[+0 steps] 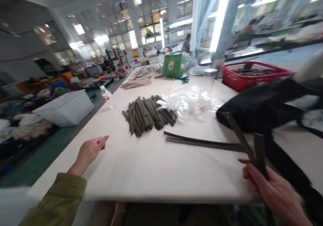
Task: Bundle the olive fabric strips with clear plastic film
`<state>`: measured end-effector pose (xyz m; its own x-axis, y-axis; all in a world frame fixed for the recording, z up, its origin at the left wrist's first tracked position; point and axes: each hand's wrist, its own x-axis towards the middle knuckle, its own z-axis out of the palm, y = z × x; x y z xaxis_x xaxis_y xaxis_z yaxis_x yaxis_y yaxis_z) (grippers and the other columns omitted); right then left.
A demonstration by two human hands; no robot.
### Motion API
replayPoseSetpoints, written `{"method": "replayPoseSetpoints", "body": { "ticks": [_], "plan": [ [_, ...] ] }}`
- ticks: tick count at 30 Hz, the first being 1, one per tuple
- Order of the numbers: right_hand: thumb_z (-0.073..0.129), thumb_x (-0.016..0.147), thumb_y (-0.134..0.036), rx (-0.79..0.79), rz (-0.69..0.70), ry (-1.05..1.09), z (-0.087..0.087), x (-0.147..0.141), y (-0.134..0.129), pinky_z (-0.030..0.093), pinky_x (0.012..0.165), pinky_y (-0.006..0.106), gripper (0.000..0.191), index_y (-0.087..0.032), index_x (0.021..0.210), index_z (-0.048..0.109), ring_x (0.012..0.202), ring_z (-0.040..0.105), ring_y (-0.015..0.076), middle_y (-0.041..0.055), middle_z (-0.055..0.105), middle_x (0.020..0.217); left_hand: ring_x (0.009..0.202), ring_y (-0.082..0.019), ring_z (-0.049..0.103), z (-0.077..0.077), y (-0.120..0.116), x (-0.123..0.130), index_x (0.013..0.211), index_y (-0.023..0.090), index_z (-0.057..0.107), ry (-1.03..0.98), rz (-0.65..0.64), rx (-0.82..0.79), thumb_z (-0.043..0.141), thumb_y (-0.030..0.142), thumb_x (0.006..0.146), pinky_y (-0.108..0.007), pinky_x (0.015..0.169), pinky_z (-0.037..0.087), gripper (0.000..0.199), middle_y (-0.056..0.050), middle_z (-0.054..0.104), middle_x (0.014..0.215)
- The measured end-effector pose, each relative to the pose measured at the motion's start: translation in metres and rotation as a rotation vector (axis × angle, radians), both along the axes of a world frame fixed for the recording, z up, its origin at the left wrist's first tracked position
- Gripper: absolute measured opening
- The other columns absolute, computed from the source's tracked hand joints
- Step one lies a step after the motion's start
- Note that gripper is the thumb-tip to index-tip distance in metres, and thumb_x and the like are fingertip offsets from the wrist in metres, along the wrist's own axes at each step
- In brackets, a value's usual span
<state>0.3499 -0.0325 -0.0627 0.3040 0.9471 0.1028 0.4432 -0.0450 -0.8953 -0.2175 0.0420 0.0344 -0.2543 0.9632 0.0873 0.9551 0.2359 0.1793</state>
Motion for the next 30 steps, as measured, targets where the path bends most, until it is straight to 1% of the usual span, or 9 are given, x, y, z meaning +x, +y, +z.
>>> {"method": "replayPoseSetpoints", "body": {
  "ticks": [1,4,8,11,15,19,22,26,30],
  "plan": [
    [0.054,0.087,-0.055,-0.031,-0.003,0.042,0.003,0.000,-0.003,0.044,0.041,0.028,0.033,-0.027,0.099,0.068,0.048,0.053,0.0169,0.0061,0.063,0.066,0.062,-0.018,0.059,-0.001,0.011,0.021,0.061,0.021,0.061,-0.059,-0.073,0.000,0.035,0.059,0.085,-0.027,0.062,0.040,0.052,0.000,0.066,0.062],
    [0.053,0.085,-0.057,0.015,-0.012,0.110,0.011,-0.010,0.000,0.039,0.039,0.027,0.041,-0.022,0.099,0.066,0.042,0.047,0.0139,0.0032,0.059,0.065,0.081,-0.019,0.064,-0.004,0.037,0.104,0.086,0.022,0.069,-0.192,-0.443,0.009,0.046,0.053,0.084,-0.027,0.076,0.046,0.038,0.000,0.072,0.089],
    [0.050,0.087,-0.053,0.021,0.014,0.136,0.015,-0.017,0.001,0.040,0.041,0.024,0.040,-0.018,0.099,0.065,0.043,0.045,0.0114,0.0006,0.058,0.064,0.095,-0.020,0.064,-0.014,0.065,0.221,0.105,0.023,0.068,-0.220,-0.909,0.002,0.056,0.043,0.084,-0.029,0.089,0.046,0.031,-0.004,0.069,0.107],
    [0.049,0.088,-0.051,0.021,0.039,0.162,0.014,-0.015,-0.002,0.040,0.042,0.023,0.038,-0.017,0.101,0.064,0.043,0.046,0.0109,-0.0004,0.058,0.064,0.094,-0.020,0.065,-0.026,0.080,0.288,0.109,0.022,0.067,-0.183,-1.047,-0.029,0.061,0.040,0.082,-0.030,0.088,0.047,0.032,-0.006,0.069,0.107],
    [0.049,0.090,-0.048,0.031,0.043,0.189,0.013,-0.013,-0.004,0.040,0.044,0.023,0.036,-0.018,0.101,0.063,0.044,0.046,0.0108,-0.0012,0.058,0.065,0.091,-0.019,0.065,-0.042,0.093,0.345,0.111,0.023,0.067,-0.150,-1.058,-0.063,0.064,0.040,0.080,-0.028,0.087,0.046,0.036,-0.004,0.069,0.108],
    [0.047,0.091,-0.048,0.007,0.065,0.216,0.013,-0.012,-0.005,0.039,0.045,0.024,0.036,-0.018,0.104,0.060,0.045,0.046,0.0112,-0.0014,0.056,0.067,0.084,-0.016,0.065,-0.049,0.113,0.359,0.098,0.023,0.072,-0.100,-0.874,-0.068,0.060,0.039,0.082,-0.024,0.077,0.045,0.025,-0.002,0.073,0.095],
    [0.045,0.092,-0.048,-0.002,0.073,0.223,0.010,-0.011,-0.006,0.039,0.045,0.024,0.036,-0.018,0.105,0.059,0.046,0.046,0.0113,-0.0015,0.056,0.067,0.075,-0.020,0.065,-0.044,0.131,0.342,0.081,0.022,0.073,-0.033,-0.724,-0.047,0.056,0.041,0.084,-0.027,0.068,0.043,0.026,-0.005,0.073,0.079],
    [0.046,0.092,-0.049,0.007,0.072,0.225,0.007,-0.009,-0.007,0.040,0.045,0.024,0.035,-0.019,0.104,0.060,0.046,0.047,0.0113,-0.0018,0.056,0.067,0.073,-0.023,0.064,-0.035,0.149,0.308,0.078,0.021,0.072,0.001,-0.525,-0.013,0.047,0.052,0.085,-0.030,0.063,0.039,0.041,-0.008,0.072,0.075],
    [0.045,0.093,-0.047,0.011,0.072,0.232,0.004,-0.009,-0.006,0.040,0.044,0.023,0.033,-0.020,0.105,0.061,0.046,0.046,0.0104,-0.0021,0.056,0.067,0.072,-0.021,0.063,-0.041,0.159,0.296,0.079,0.022,0.073,-0.026,-0.467,-0.062,0.051,0.058,0.081,-0.028,0.062,0.038,0.042,-0.006,0.073,0.074]
  ]
}}
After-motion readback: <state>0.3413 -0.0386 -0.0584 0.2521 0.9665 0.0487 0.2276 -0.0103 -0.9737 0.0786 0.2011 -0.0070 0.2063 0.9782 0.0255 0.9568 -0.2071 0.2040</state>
